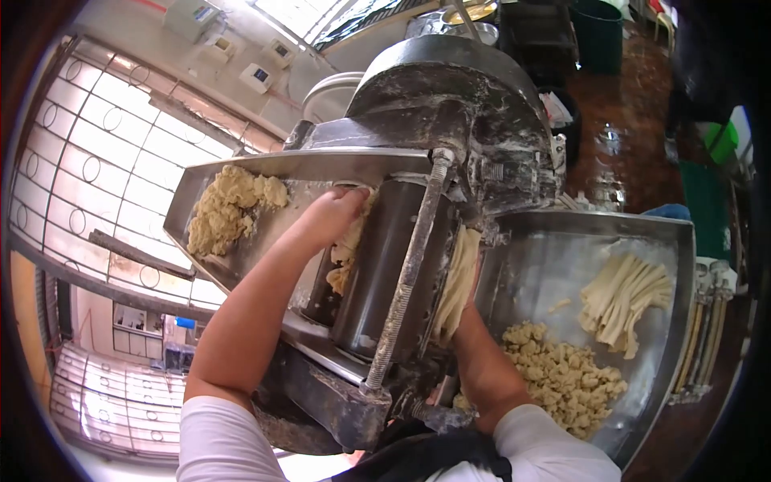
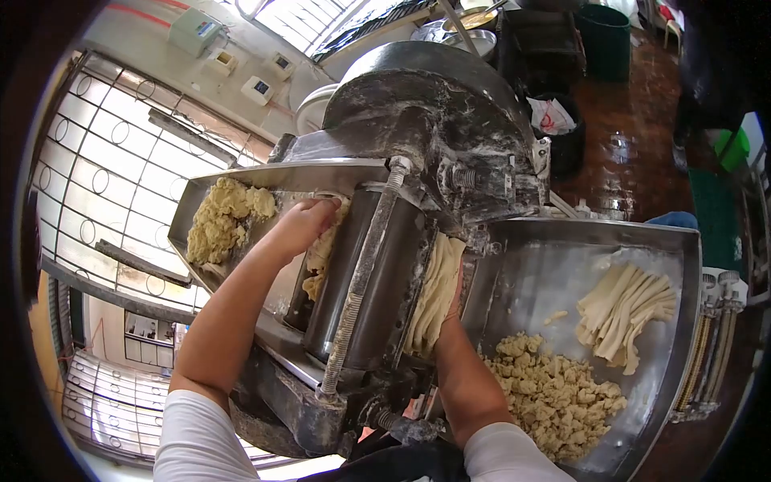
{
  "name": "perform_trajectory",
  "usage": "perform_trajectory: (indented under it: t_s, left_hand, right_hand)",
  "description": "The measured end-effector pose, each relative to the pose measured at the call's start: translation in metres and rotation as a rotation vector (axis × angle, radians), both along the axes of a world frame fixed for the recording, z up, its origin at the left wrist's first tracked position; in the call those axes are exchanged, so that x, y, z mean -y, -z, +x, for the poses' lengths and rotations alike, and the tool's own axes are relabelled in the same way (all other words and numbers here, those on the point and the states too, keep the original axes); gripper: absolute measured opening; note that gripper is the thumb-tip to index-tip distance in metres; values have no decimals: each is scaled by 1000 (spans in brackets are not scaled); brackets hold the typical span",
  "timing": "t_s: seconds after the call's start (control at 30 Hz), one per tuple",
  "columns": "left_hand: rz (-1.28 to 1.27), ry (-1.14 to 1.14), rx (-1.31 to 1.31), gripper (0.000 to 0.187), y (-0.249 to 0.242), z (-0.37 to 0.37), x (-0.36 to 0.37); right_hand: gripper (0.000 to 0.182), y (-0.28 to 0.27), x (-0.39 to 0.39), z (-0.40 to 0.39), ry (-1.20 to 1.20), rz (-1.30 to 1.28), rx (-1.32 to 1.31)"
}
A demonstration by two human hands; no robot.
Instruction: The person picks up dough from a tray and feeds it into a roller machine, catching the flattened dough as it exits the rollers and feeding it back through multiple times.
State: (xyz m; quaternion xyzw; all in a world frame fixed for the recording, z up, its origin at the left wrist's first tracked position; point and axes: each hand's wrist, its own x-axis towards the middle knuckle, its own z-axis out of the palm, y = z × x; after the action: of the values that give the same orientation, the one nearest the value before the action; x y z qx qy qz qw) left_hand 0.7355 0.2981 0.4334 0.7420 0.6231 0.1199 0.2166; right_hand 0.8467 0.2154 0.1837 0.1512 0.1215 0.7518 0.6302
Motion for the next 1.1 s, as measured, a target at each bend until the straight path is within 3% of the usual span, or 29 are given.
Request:
perform_trajectory:
  t_s: [0.07,0.2,0.3,0.37,0.47,0.6,0.8,0.9,0.97,1.0,1.07,1.1]
  left_hand:
    - [-202,-129,81,49,-15,15,12]
    - [-279,-271,199,50,-14,8,6]
    - [90,-184,243,51,-9,-5,-10]
    - [131,-170,152,49,-10,-10,-12]
    - [194,-147,-9,49,-8,-12,-14]
    - [245,-137,7,49,-8,-12,-12]
    - [245,-151,-93,48,5,-41,-33]
    - [367,-238,-142,47,19,-55,-50]
    - [307,-185,-393,44,10,-42,-40]
    - [312,-183,-391,44,7,-38,-38]
    - [-139,-37,-405,38,-1,-35,-36]
    - [-43,287,-515,33,0,-39,-31]
  right_hand:
    - [55,-1,1,-2,-30,-9,10]
    - [53,-3,-3,-10,-77,-19,24]
    - [61,-8,-5,-16,-89,-140,155]
    - [59,-18,-1,-15,-131,-202,223]
    - [51,17,-7,-24,-133,-115,212]
    - [46,-67,21,12,-117,-24,17]
    - [46,-15,10,10,-70,-59,47]
    - [47,-7,8,16,-47,-87,74]
    - [47,-3,5,15,-40,-104,93]
    - [47,-2,3,11,-40,-111,94]
    - [47,-3,1,0,-35,-120,94]
    - [47,-3,0,-6,-30,-120,80]
